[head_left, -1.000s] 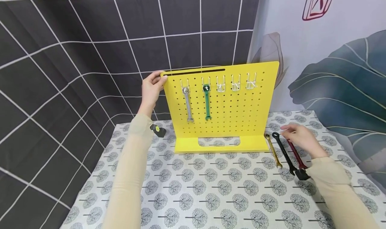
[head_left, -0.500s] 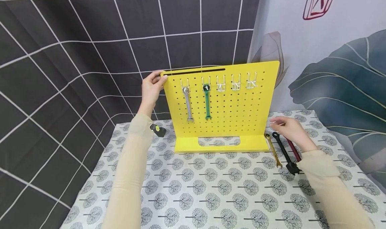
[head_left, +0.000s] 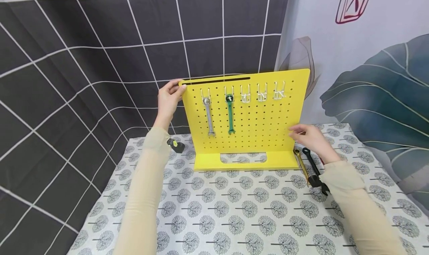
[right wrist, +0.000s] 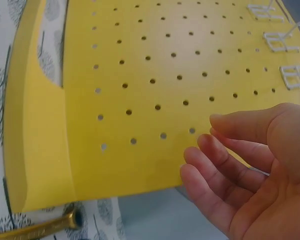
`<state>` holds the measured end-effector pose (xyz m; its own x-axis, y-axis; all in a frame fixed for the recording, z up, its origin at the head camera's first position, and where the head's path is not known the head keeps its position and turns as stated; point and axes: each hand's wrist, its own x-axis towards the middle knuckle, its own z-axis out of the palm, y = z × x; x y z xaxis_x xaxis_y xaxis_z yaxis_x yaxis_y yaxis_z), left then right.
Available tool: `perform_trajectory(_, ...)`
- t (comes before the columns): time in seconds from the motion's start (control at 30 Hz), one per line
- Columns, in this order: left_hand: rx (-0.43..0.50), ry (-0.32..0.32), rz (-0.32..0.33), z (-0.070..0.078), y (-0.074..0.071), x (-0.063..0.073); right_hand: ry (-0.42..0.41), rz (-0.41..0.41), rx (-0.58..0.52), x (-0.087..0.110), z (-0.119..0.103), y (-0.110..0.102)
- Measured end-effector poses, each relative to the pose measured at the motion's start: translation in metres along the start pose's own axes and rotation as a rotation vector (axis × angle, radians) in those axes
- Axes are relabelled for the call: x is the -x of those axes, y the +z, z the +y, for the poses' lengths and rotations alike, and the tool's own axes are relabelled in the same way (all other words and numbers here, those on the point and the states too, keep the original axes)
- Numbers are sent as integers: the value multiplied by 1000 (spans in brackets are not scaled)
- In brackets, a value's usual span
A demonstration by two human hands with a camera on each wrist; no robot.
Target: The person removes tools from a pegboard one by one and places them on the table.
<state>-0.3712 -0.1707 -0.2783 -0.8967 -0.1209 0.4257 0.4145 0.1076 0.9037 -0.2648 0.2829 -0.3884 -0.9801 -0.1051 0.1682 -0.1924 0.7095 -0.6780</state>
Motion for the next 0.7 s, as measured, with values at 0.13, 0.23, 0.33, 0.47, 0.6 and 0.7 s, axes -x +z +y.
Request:
perform_trajectory(0.13, -2, -7, -1, 0, -1, 0, 12, -22, -39, -5, -7, 3)
perform_trajectory(0.23, -5, -7, -3, 1, 0, 0, 10, -31, -53, -8, -12, 4)
perform_trajectory(0.33, -16, -6, -5, 1, 0, 1, -10, -33, -49, -11, -17, 5)
perform_trajectory(0.47, -18, -11, -3, 0, 0, 2, -47, -42, -46, -16, -24, 7)
perform_trajectory(0.6, -19, -10, 2, 0, -1, 1, -53, -53, -52, -21, -32, 9)
perform_trajectory(0.7, -24, -6, 1, 1, -1, 0, -51, -60, -65, -26, -38, 11)
